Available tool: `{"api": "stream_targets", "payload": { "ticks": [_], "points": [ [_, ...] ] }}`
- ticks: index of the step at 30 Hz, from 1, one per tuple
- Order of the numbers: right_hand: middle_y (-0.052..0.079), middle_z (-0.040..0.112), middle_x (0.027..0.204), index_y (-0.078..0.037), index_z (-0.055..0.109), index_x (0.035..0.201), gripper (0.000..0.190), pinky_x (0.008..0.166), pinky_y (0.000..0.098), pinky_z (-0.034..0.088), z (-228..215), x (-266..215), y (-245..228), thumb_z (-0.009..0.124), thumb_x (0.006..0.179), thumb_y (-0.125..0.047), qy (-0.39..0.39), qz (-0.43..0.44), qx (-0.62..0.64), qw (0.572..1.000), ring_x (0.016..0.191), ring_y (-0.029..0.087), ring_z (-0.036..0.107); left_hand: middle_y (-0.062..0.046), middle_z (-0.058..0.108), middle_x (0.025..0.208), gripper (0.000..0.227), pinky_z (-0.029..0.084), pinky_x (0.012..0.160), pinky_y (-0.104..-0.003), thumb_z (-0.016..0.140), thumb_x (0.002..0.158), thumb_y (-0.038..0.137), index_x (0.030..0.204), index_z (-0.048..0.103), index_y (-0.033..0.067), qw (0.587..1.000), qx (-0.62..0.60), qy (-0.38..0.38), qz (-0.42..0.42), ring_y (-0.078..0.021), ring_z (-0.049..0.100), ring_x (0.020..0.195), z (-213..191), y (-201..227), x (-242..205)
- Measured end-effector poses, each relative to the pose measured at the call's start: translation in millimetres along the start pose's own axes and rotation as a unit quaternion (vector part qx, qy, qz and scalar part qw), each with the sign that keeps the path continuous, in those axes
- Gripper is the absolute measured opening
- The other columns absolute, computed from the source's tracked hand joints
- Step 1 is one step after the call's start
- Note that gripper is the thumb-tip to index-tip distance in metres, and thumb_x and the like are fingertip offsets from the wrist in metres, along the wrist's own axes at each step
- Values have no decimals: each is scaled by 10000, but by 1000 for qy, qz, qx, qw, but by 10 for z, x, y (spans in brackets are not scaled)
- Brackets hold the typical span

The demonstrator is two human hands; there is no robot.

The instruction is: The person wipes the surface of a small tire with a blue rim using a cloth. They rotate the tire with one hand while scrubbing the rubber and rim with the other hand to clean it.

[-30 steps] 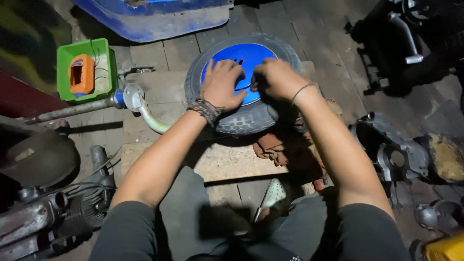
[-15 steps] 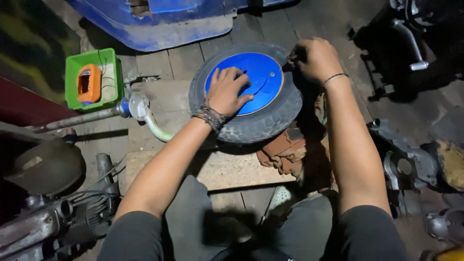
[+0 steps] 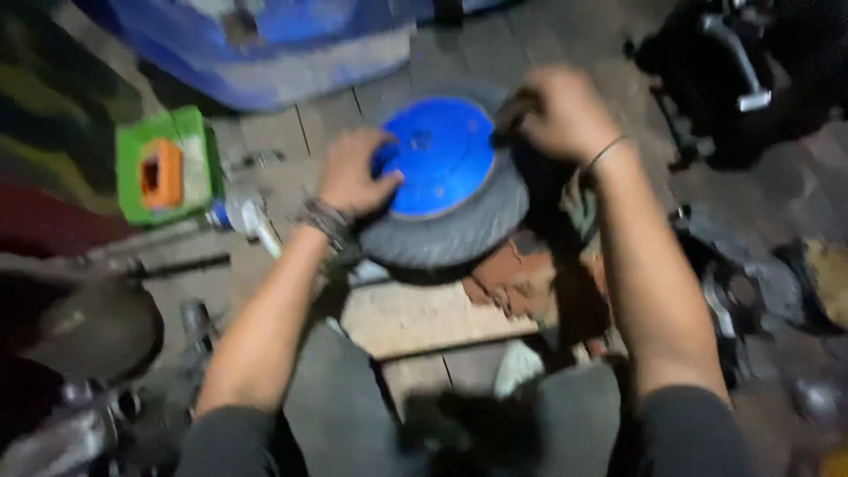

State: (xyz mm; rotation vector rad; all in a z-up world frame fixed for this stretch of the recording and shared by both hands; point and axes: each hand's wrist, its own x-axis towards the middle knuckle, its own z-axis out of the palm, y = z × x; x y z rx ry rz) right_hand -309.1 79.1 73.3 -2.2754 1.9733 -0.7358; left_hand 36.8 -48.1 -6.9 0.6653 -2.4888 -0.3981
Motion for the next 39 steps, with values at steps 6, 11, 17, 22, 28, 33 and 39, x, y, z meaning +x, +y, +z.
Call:
{"api": "stream_targets", "payload": {
  "ticks": [6, 11, 17, 22, 28, 33, 39],
  "points": [
    [175, 716, 1008, -133, 743, 1043, 230, 815, 544, 588, 439, 16, -950, 751, 814, -138, -195, 19, -22, 980, 928, 457, 711, -91, 577, 1287, 522, 274, 1095, -722, 771, 855, 550, 1221, 619, 209, 999, -25, -32, -31, -397, 488, 1317, 315, 423, 68],
    [224, 744, 985, -76, 789, 1110, 275, 819, 513, 615, 175, 116, -669, 665, 867, -36, -185, 67, -169, 966, 967, 436, 745, -107, 515, 1405, 616, 249, 1115, -761, 787, 815, 626, 1290, 605, 278, 995, 10, -76, -56, -419, 423, 1402, 11, 307, 25],
    [202, 655, 1010, -108, 705, 1139, 339, 713, 590, 553, 185, -59, 193, 777, 809, -107, -105, 124, -161, 973, 973, 472, 648, -163, 436, 1557, 777, 110, 1173, -736, 766, 806, 630, 1457, 523, 284, 974, 61, -164, -145, -437, 320, 1465, -241, 313, -7],
    [231, 646, 1036, -31, 696, 1151, 293, 721, 594, 496, -5, -137, 101, 792, 887, -114, -65, 87, -111, 988, 992, 481, 615, -198, 428, 1556, 726, 102, 1186, -702, 740, 824, 354, 1497, 484, 256, 974, 84, -127, -168, -461, 301, 1468, -317, 397, 34],
    [43, 801, 1021, -96, 742, 988, 148, 849, 377, 566, 194, 35, -769, 829, 876, -138, -172, -36, 103, 979, 941, 203, 761, -157, 524, 1475, 691, 170, 1176, -683, 663, 855, 621, 1386, 589, 186, 992, 29, -83, -95, -388, 409, 1410, 5, 829, 157],
    [118, 722, 918, -167, 748, 940, 139, 714, 476, 502, 523, 116, -536, 821, 868, -260, -205, -24, -17, 978, 888, 348, 677, -177, 382, 1579, 847, 111, 1168, -723, 744, 768, 739, 1464, 513, 315, 982, 15, -110, -155, -430, 284, 1468, -27, 565, 133],
    [220, 748, 996, -158, 793, 1082, 264, 696, 576, 555, 351, 77, 206, 816, 873, -319, -117, 115, -172, 971, 927, 469, 684, -163, 341, 1625, 1118, 92, 1195, -692, 677, 657, 879, 1546, 432, 247, 974, 42, -152, -162, -404, 262, 1499, -121, 192, 76]
  ]
}}
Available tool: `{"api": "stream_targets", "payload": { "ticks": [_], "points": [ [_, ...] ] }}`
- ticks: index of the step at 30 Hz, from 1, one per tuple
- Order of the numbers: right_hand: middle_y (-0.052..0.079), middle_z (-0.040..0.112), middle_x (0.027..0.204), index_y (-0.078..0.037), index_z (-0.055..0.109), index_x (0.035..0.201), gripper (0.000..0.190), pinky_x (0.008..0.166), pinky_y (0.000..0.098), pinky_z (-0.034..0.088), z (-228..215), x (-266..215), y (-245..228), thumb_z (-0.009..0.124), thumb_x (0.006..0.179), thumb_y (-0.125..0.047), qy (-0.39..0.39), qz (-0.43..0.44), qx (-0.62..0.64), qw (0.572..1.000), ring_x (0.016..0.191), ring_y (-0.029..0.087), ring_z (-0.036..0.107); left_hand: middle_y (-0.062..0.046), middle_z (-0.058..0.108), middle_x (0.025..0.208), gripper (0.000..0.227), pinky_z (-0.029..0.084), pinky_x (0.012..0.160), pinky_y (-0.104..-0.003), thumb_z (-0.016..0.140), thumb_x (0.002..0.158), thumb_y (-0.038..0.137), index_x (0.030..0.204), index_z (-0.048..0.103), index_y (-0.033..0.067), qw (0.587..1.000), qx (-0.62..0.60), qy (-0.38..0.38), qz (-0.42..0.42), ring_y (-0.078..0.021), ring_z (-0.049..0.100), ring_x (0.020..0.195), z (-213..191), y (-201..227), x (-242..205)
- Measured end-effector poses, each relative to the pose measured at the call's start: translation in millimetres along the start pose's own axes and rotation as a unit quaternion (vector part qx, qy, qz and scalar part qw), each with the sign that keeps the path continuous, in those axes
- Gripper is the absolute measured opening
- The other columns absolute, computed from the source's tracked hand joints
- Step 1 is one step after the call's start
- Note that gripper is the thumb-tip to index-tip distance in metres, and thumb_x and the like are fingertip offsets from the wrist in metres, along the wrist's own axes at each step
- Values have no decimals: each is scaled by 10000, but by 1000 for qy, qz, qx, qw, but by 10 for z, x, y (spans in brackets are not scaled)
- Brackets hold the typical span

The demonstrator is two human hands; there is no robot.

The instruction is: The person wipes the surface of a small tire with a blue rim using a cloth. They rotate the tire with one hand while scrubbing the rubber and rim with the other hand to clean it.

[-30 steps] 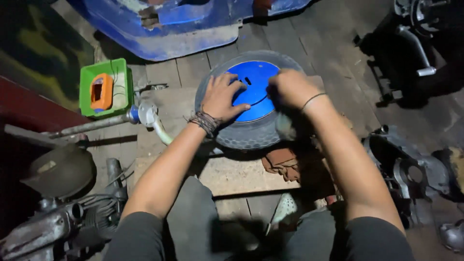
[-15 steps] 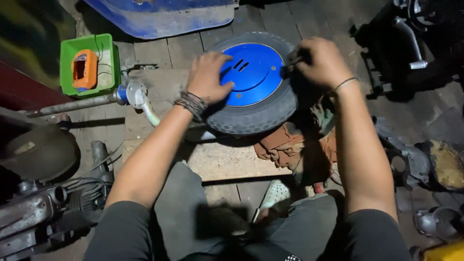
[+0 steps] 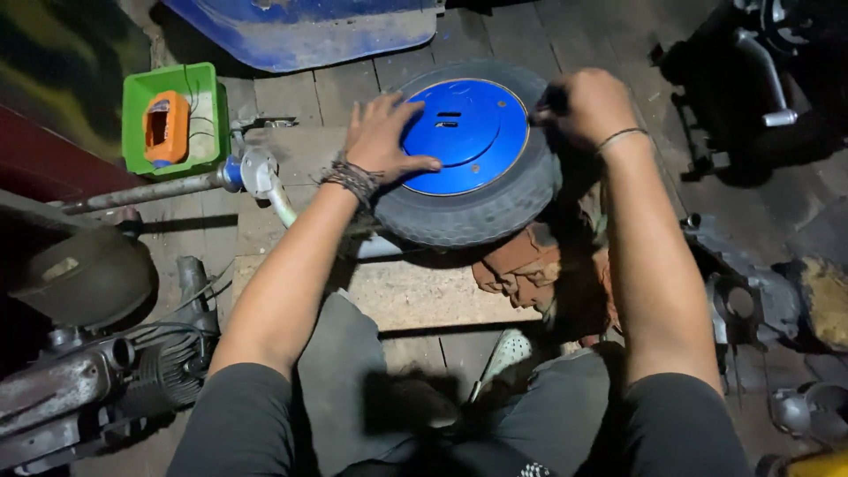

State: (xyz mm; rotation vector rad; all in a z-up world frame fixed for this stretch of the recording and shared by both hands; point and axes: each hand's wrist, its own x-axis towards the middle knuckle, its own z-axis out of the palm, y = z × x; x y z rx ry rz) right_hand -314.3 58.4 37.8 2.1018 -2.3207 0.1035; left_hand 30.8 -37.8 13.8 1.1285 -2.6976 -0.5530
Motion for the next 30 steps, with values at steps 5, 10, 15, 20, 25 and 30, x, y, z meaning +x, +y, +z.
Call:
{"api": "stream_targets", "payload": {
  "ticks": [5, 10, 15, 20, 25, 30],
  "points": [
    [206, 737, 1043, -37, 724, 1015, 238, 719, 536, 522, -315, -356, 298, 846, 940, -227, 72, -17, 69, 995, 953, 425, 673, -164, 389, 1596, 1060, 112, 1170, -730, 756, 677, 800, 1539, 442, 271, 998, 42, 35, -34, -419, 279, 1483, -42, -406, -19],
    [144, 739, 1038, -41, 670, 931, 156, 732, 451, 475, -559, -499, 56, 793, 943, -137, 61, -23, 161, 985, 954, 333, 677, -191, 439, 1538, 849, 294, 1145, -657, 803, 838, 517, 1536, 426, 213, 994, -48, 47, -81, -427, 380, 1411, -91, -47, -114],
    [92, 778, 1046, -97, 770, 1031, 102, 912, 464, 534, -609, -315, -558, 768, 930, -115, -59, -146, 196, 968, 1015, 273, 705, -199, 428, 1566, 936, 135, 1182, -712, 659, 816, 752, 1530, 449, 186, 992, -60, 87, 63, -442, 326, 1473, 39, 625, -100],
    [159, 769, 1047, -153, 759, 1075, 288, 901, 550, 569, -240, -218, -832, 792, 796, -212, -101, -117, 94, 983, 1063, 432, 704, -149, 448, 1463, 1030, 160, 1181, -713, 842, 717, 765, 1496, 478, 198, 988, -72, 113, 78, -433, 347, 1450, 241, 403, -25],
    [204, 788, 1002, -65, 791, 1059, 362, 857, 511, 604, -384, -120, -640, 844, 754, -252, -113, -21, -38, 993, 1026, 415, 741, -198, 410, 1522, 1225, 75, 1164, -756, 836, 577, 882, 1543, 439, 240, 992, -75, 94, 33, -486, 284, 1483, 149, -32, 5],
    [186, 705, 1317, -186, 761, 1312, 621, 935, 537, 566, -23, -2, 90, 913, 715, -265, -33, 59, -70, 995, 1223, 402, 656, -228, 384, 1559, 1184, 112, 1150, -746, 942, 595, 664, 1562, 449, 191, 991, -33, 117, -58, -487, 272, 1481, -55, -371, -106]
  ]
}}
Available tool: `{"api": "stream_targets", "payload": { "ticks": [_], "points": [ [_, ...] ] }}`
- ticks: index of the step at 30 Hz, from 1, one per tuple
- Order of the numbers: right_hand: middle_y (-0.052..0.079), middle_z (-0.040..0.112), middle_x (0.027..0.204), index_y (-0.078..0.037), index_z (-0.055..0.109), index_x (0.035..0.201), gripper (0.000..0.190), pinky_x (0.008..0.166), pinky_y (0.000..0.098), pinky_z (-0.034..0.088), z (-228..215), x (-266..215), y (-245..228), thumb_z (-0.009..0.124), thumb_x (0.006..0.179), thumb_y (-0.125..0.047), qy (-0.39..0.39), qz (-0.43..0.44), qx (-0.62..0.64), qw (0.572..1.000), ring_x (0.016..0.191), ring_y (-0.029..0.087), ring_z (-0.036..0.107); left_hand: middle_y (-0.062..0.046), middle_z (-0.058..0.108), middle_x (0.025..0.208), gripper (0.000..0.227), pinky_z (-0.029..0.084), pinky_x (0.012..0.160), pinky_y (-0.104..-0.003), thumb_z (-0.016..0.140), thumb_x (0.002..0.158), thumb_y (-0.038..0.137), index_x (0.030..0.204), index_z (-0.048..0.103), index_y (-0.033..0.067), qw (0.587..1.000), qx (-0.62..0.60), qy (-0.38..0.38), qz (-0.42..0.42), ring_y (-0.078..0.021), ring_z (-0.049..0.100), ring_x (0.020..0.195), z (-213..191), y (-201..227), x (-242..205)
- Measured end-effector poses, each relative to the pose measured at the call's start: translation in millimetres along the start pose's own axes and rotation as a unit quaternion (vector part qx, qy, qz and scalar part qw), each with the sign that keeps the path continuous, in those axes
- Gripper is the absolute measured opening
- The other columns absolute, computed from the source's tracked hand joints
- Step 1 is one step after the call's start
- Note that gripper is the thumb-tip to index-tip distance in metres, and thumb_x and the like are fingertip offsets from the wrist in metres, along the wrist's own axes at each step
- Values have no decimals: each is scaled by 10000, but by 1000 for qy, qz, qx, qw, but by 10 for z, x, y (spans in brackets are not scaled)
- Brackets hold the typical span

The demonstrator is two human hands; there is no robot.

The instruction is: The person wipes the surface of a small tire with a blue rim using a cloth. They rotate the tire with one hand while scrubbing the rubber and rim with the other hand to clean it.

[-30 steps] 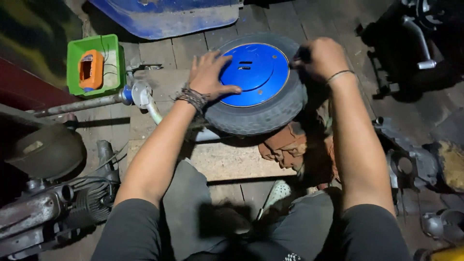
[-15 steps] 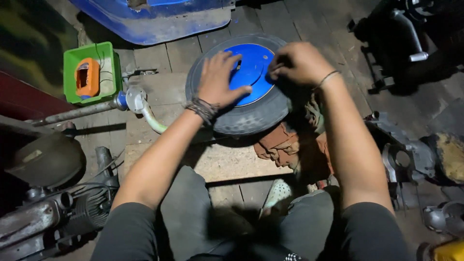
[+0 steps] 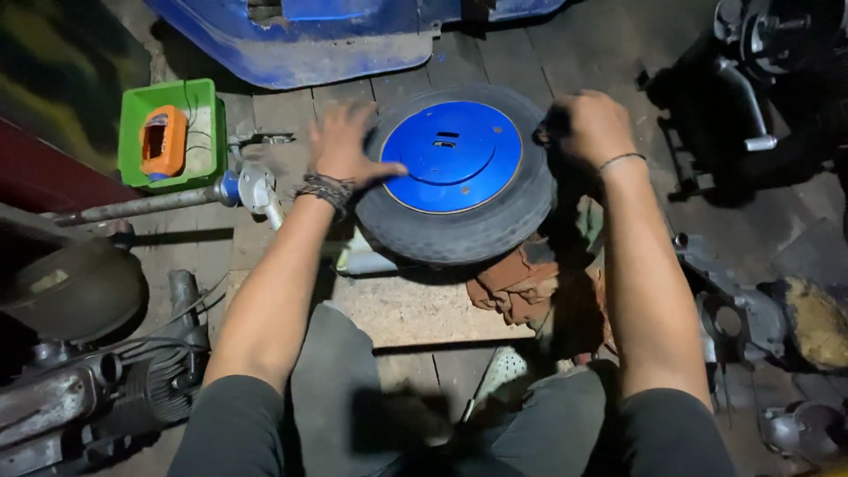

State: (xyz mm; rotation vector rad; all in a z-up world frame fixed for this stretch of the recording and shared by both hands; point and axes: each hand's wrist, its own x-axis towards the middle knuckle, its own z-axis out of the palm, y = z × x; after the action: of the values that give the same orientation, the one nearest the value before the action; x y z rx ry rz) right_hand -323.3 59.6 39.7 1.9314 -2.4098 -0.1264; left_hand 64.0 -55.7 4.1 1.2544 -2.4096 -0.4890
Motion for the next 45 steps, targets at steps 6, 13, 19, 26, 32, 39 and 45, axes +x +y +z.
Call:
{"api": "stream_targets", "payload": {
  "ticks": [6, 13, 19, 26, 32, 39, 45],
  "points": [
    [181, 770, 1080, -161, 770, 1150, 292, 898, 555, 557, -202, -221, -182, 777, 883, -279, 13, -69, 143, 987, 1063, 449, 706, -237, 358, 1538, 1093, 175, 1149, -748, 882, 759, 675, 1587, 382, 167, 994, -82, 56, -47, -509, 298, 1454, 52, 27, -30],
    [289, 740, 1052, -80, 680, 1217, 448, 933, 634, 525, -245, -307, -994, 775, 841, -305, -72, -210, 178, 959, 1058, 509, 678, -183, 424, 1528, 1202, 178, 1193, -719, 786, 620, 851, 1552, 412, 192, 994, -20, -8, 111, -414, 344, 1476, 408, 748, -65],
    [179, 791, 999, -190, 763, 1156, 354, 904, 531, 593, -477, -291, -866, 754, 817, -292, -95, -118, 36, 988, 1039, 403, 741, -233, 367, 1575, 1414, 78, 1206, -726, 800, 480, 930, 1586, 353, 171, 998, -16, -62, 20, -468, 274, 1511, 128, 365, -40],
    [165, 785, 950, -129, 798, 1096, 384, 782, 526, 614, -191, -206, 7, 873, 766, -310, 43, -23, 14, 999, 951, 413, 758, -194, 437, 1514, 1151, 167, 1167, -704, 900, 680, 689, 1572, 379, 182, 998, -3, 30, -56, -461, 363, 1448, 100, -152, -95],
    [195, 765, 1095, -122, 749, 1164, 338, 923, 586, 544, -519, -449, -627, 792, 872, -287, -3, -106, 155, 982, 1095, 471, 686, -173, 429, 1485, 1138, 190, 1158, -722, 867, 697, 757, 1567, 395, 195, 995, -63, 36, 62, -455, 351, 1442, 178, 637, -194],
    [148, 792, 1058, -197, 760, 1173, 386, 931, 536, 585, -433, -319, -1003, 790, 792, -250, -76, -137, 71, 985, 1077, 406, 728, -271, 356, 1560, 1332, 59, 1175, -739, 881, 583, 842, 1581, 369, 123, 997, -56, -42, 18, -517, 260, 1488, 146, 422, -73],
    [211, 753, 1068, -208, 758, 1162, 333, 757, 594, 564, -110, -47, -89, 749, 847, -317, -8, -45, 57, 997, 977, 496, 691, -171, 329, 1633, 1367, 82, 1182, -734, 649, 520, 995, 1583, 335, 195, 990, 106, -49, -77, -399, 283, 1503, 7, 15, 27]
  ]
}}
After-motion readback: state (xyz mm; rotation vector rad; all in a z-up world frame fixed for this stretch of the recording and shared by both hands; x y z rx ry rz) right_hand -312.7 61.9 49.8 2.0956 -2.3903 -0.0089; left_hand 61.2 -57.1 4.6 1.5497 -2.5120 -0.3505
